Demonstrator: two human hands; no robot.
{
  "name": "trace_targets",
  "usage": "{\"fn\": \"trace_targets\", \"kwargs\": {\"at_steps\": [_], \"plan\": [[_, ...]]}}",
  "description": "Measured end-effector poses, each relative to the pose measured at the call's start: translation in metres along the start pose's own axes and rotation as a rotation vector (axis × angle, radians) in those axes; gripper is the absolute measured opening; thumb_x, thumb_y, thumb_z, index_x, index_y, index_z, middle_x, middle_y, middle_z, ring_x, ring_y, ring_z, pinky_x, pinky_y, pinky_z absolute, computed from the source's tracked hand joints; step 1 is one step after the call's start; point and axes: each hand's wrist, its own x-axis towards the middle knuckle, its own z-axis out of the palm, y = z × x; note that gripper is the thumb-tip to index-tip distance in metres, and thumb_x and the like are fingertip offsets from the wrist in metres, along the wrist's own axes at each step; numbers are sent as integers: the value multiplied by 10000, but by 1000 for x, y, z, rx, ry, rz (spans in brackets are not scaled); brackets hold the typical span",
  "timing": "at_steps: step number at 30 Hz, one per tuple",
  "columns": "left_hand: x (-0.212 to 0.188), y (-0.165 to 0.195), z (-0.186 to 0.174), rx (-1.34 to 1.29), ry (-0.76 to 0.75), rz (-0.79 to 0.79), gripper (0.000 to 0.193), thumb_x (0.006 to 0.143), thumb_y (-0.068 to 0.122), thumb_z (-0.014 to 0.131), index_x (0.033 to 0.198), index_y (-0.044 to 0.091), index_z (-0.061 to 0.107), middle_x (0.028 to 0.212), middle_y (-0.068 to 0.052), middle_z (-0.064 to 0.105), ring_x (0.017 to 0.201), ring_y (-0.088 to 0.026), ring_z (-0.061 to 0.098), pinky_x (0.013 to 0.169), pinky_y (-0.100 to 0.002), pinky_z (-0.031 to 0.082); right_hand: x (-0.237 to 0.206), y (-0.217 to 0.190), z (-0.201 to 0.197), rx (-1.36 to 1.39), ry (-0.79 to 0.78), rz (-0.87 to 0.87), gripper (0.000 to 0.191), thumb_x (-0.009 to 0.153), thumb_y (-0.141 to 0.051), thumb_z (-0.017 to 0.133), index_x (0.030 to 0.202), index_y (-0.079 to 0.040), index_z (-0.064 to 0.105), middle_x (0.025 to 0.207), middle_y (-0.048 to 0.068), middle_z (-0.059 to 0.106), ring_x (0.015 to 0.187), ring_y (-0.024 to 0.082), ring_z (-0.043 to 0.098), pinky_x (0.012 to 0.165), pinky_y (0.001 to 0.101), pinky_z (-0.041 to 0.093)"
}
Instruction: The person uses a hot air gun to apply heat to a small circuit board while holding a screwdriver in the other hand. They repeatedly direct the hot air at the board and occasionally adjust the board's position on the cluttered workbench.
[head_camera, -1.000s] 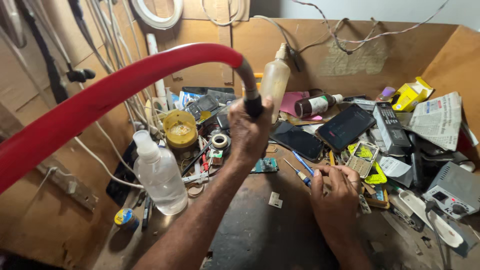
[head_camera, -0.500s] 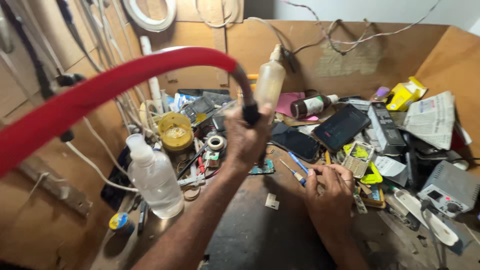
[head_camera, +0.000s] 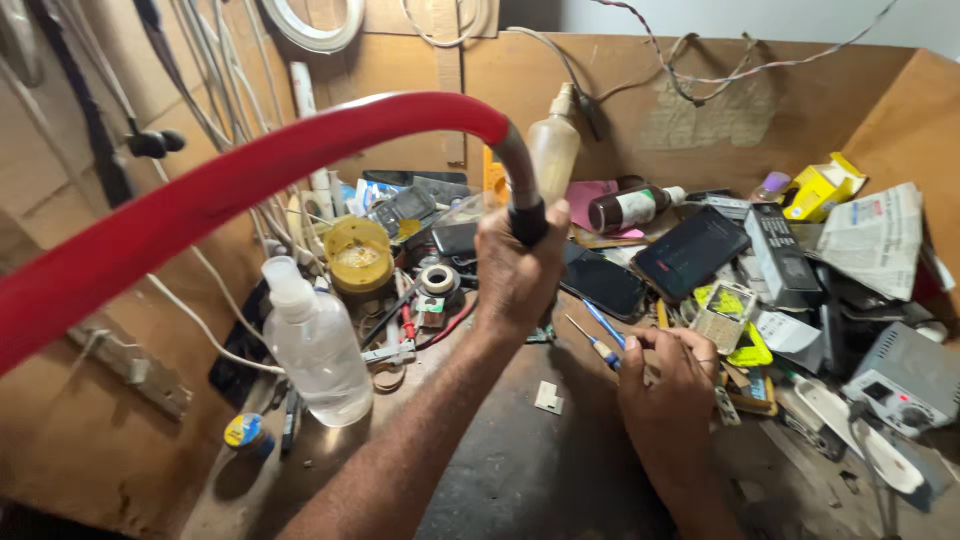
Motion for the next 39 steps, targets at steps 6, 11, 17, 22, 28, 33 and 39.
{"fn": "trace_targets", "kwargs": {"at_steps": [6, 11, 17, 22, 28, 33, 39], "plan": [[8, 5, -10, 8, 1, -73, 349, 958, 249, 646, 652, 85, 613, 517, 25, 606, 446, -74, 612, 410, -273, 479, 1, 1, -1, -18, -21, 13, 128, 935, -127, 679, 983, -15, 716, 976, 149, 736, 1089, 351, 625, 971, 460, 471], [1, 5, -5, -146, -31, -150, 378, 964, 225, 674, 644, 50, 574, 520, 11, 573, 441, -87, 562, 406, -293, 444, 0, 0, 0, -24, -22, 4, 133, 925, -119, 675, 991, -15, 723, 993, 143, 738, 1086, 350, 620, 970, 463, 472], [3, 2, -8, -46, -8, -44, 345, 967, 212, 671, 674, 52, 584, 530, 17, 576, 469, -78, 573, 434, -285, 442, 1, 1, -1, -37, -14, 11, 129, 917, -121, 675, 971, -10, 711, 982, 137, 742, 1081, 345, 626, 972, 459, 474], [0, 0, -8, -48, -7, -158, 363, 960, 209, 683, 647, 41, 607, 527, 14, 567, 460, -71, 551, 421, -293, 423, 2, -2, -1, -34, -19, 14, 132, 924, -115, 674, 989, -10, 719, 982, 147, 737, 1092, 342, 627, 973, 463, 469], [10, -2, -15, -45, 38, -85, 326, 952, 220, 667, 682, 39, 640, 547, 15, 593, 467, -80, 588, 418, -297, 455, 3, -2, -3, -19, -20, 38, 127, 923, -121, 677, 967, -7, 712, 983, 144, 743, 1079, 339, 622, 970, 456, 472], [7, 2, -12, 33, 29, -74, 315, 945, 240, 672, 707, 37, 630, 553, 2, 596, 480, -97, 600, 442, -302, 472, 2, -1, 0, -25, -28, 0, 113, 925, -104, 671, 969, -8, 713, 984, 139, 744, 1087, 341, 622, 986, 467, 467], [10, 1, -11, 29, -5, -55, 364, 963, 247, 656, 669, 35, 623, 529, -7, 597, 473, -103, 605, 448, -302, 467, 3, -3, -1, -42, 8, 31, 116, 892, -109, 687, 953, -19, 726, 939, 141, 735, 1044, 349, 624, 936, 447, 484]]}}
